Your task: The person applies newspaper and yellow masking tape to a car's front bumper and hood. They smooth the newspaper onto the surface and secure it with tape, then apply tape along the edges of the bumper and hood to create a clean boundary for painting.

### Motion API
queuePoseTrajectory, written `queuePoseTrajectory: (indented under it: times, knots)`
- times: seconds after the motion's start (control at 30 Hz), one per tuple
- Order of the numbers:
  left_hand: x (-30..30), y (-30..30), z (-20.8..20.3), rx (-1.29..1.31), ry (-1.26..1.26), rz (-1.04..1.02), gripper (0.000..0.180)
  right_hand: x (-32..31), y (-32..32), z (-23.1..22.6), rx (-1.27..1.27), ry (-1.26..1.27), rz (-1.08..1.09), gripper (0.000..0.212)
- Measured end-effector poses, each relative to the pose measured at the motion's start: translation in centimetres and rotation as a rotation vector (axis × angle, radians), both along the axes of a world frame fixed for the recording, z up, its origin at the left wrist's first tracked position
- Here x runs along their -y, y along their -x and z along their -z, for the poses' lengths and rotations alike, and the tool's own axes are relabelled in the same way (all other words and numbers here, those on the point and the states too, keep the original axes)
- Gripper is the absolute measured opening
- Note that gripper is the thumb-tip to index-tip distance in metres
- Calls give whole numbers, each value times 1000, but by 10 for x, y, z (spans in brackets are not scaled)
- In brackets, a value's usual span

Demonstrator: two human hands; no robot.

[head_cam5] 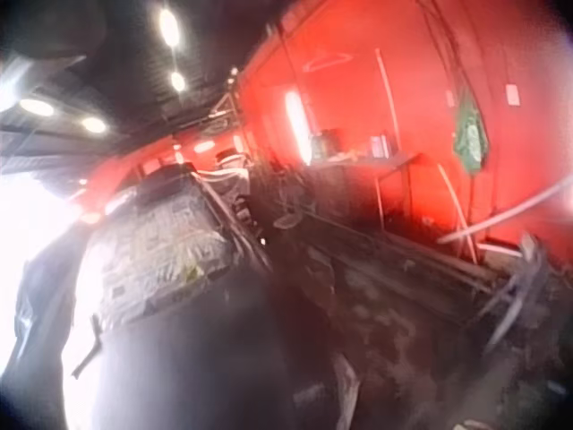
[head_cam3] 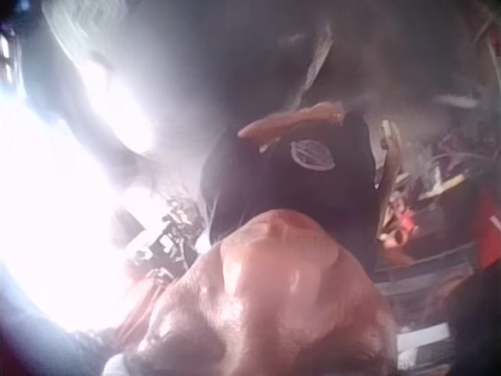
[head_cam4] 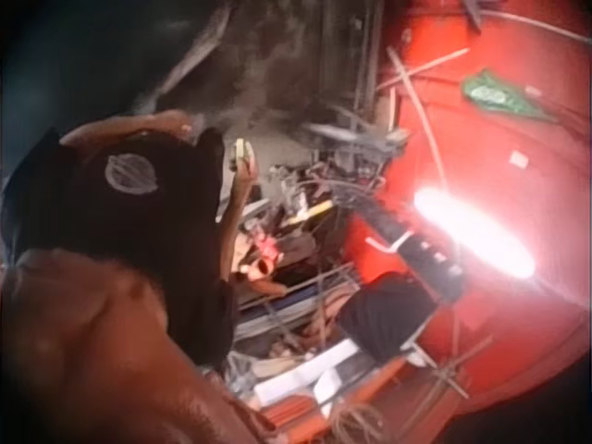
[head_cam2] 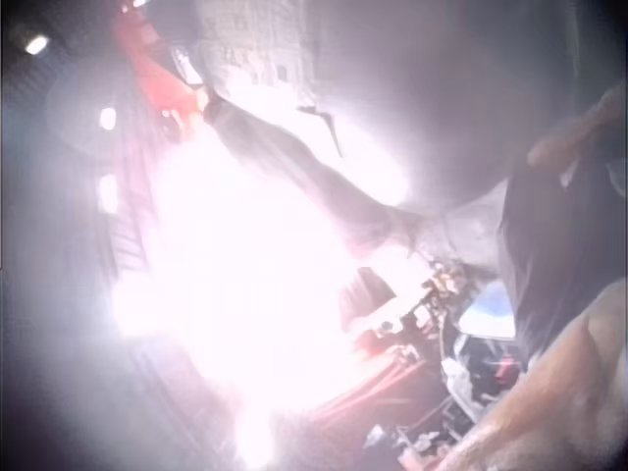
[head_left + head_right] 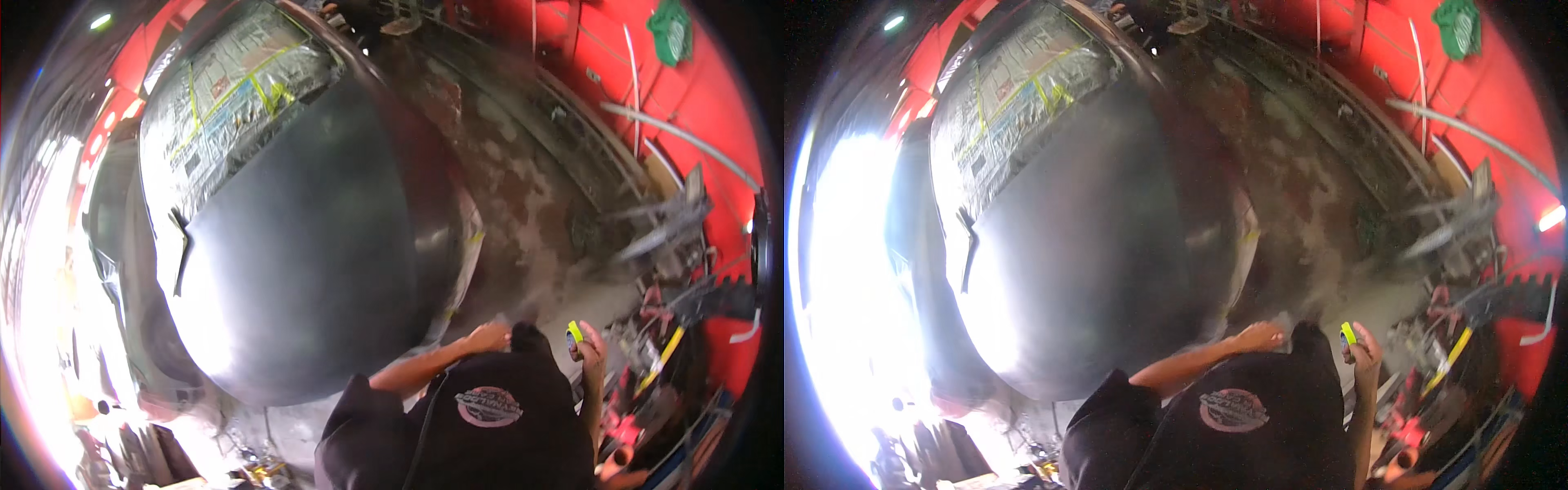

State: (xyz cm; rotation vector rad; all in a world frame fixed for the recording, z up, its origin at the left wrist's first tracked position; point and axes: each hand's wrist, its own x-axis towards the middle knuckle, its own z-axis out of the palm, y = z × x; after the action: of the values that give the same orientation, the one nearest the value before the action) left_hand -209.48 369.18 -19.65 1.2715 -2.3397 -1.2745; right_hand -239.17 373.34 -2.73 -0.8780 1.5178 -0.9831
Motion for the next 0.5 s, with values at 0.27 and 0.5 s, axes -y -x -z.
queuePoseTrajectory:
  times: [0.27,0.5]
  knots:
    - [138,46,-74,-80,-123,-476,29,274,55,-48,-114,241,-492,44]
    - [282,43,-69,-72,-90,-624,27,445,-8,-47,-93,256,-710,42]
